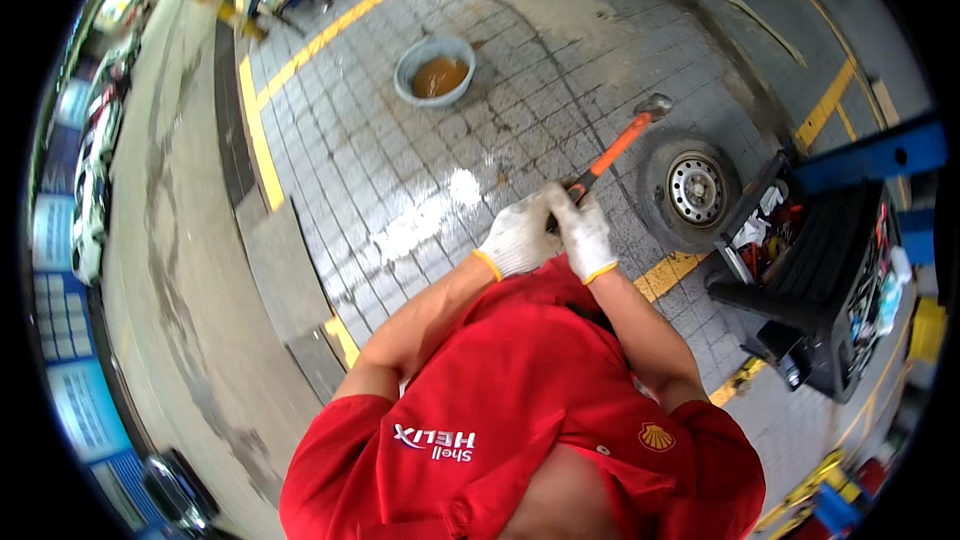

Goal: The person works on a car's brake assembly while the vehicle is raised on a lift. They use pliers to manipulate components on the brake caliper, then switch to an impact wrench to remove bolts. The person also uses a hammer to tap parts of the assembly and retrieves tools from a nearby cart.

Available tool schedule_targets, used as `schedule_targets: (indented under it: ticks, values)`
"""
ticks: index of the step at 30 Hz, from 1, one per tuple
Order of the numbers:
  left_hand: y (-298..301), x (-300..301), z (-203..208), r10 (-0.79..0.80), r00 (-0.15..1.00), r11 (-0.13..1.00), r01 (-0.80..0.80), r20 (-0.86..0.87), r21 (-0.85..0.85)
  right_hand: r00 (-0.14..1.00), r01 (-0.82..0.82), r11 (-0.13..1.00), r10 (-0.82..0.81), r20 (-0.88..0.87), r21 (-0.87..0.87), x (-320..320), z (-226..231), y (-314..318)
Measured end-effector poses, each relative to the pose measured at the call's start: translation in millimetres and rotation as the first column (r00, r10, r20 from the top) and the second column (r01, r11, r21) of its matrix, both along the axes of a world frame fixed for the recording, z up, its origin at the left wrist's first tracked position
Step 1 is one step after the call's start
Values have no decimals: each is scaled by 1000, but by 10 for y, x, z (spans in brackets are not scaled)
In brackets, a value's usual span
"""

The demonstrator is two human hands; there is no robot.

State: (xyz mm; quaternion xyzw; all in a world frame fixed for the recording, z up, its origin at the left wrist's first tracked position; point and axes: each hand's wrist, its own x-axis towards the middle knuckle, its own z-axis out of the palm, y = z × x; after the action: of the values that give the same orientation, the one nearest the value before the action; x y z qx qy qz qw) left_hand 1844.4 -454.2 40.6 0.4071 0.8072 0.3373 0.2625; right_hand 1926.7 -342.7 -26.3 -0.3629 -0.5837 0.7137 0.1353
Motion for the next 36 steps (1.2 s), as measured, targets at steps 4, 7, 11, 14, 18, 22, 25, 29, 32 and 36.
schedule_targets:
  ticks: [4,7,11,14,18,22,25,29,32,36]
  values:
    - [-46,81,-159,-14,997,1000,11,80,26,997,72,997,-72,5,8,43,198,-97]
    - [3,7,-358,-112,984,986,93,136,136,992,125,992,-126,23,36,41,190,-5]
    - [-53,-513,-394,-315,907,948,283,280,147,977,183,979,-192,93,93,59,38,258]
    - [15,-934,-455,-92,981,991,74,173,107,975,45,919,-125,182,391,-217,286,365]
    - [546,-1335,-432,-57,950,984,0,308,180,996,69,991,-75,51,115,-564,367,475]
    - [1028,-1602,-386,-189,935,974,139,300,181,999,30,991,-33,21,128,-849,437,505]
    - [1217,-1850,-323,-254,910,942,155,329,299,988,-49,933,-7,154,358,-1094,608,568]
    - [1346,-1940,332,-348,921,890,267,173,370,994,26,843,-79,76,538,-1112,394,894]
    - [1487,-2012,891,-320,946,860,314,-56,402,968,132,537,-250,8,833,-1259,997,842]
    - [1929,-2026,1568,-283,877,639,475,-388,605,935,314,142,-219,-279,939,-1301,1337,1140]
